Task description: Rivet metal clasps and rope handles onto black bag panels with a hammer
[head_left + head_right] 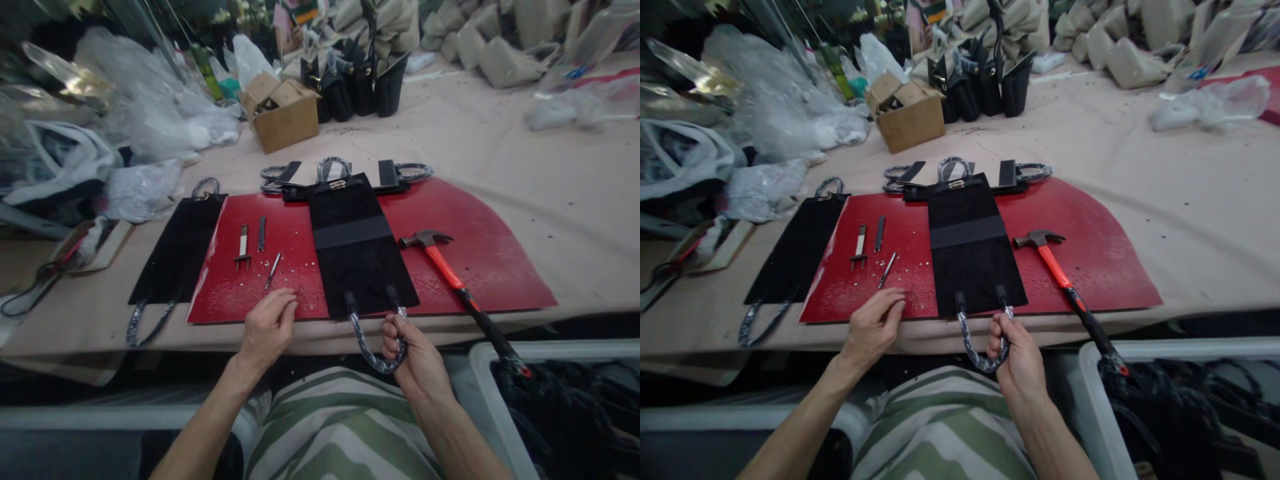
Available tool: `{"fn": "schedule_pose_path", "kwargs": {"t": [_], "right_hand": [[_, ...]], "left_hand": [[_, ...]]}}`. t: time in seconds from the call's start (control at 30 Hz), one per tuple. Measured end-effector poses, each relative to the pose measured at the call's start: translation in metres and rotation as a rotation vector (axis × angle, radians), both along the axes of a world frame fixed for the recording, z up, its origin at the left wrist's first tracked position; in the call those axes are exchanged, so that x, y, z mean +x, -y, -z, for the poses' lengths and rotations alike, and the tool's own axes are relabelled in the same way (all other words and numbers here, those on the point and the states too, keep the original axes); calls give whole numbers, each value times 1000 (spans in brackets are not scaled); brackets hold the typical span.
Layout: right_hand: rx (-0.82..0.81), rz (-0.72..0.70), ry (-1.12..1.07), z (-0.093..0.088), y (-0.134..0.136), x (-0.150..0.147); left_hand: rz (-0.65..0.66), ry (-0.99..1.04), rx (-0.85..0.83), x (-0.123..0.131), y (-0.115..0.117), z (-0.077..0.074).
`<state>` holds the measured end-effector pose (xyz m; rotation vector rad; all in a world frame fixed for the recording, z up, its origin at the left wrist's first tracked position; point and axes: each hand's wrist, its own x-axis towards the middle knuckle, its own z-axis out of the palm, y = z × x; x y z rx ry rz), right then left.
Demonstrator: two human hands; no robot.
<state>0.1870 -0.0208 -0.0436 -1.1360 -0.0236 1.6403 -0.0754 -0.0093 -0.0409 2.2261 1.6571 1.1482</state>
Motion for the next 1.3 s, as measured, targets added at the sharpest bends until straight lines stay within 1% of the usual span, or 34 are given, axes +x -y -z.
{"fn": "schedule_pose_path", "kwargs": {"t": [0.1, 0.17, 0.23, 0.33, 0.4, 0.5, 0.63, 0.73, 0.87, 0.93, 1.03, 1.07, 1.13, 1.2, 1.23, 1.3], "right_hand": [[-17, -4, 6, -2, 0, 0], [-32, -5, 10, -2, -1, 0], [-56, -4, 17, -1, -3, 1], [-87, -8, 23, 1, -5, 2], [-101, -14, 26, 4, -6, 3], [-92, -18, 38, 8, -6, 4], [-69, -34, 41, 11, -7, 5], [-70, -44, 43, 9, -6, 5], [-16, -27, 22, 4, -3, 3], [2, -20, 23, 3, -2, 1], [-6, -14, 36, 4, -1, 0], [-9, -13, 38, 4, -1, 0], [-9, -13, 36, 5, 0, 1], [-3, -14, 36, 6, 1, 2], [-3, -16, 36, 6, 1, 2], [-8, -21, 37, 6, 1, 3]], "left_hand": [[-214, 4, 11, -26, -16, -13], [-362, -12, -48, -43, -27, -21], [-473, -43, -136, -60, -39, -28], [-589, -113, -271, -82, -59, -39], [-662, -183, -400, -95, -74, -45], [-717, -257, -571, -112, -98, -49], [-678, -264, -704, -124, -128, -48], [-659, -261, -785, -120, -145, -48], [-670, -263, -890, -110, -159, -46], [-669, -168, -904, -109, -159, -44], [-609, 139, -861, -113, -148, -44], [-560, 264, -834, -113, -141, -45], [-420, 518, -754, -108, -123, -47], [-265, 786, -645, -94, -103, -47], [-205, 877, -596, -84, -93, -46], [-140, 954, -513, -58, -75, -40]]}}
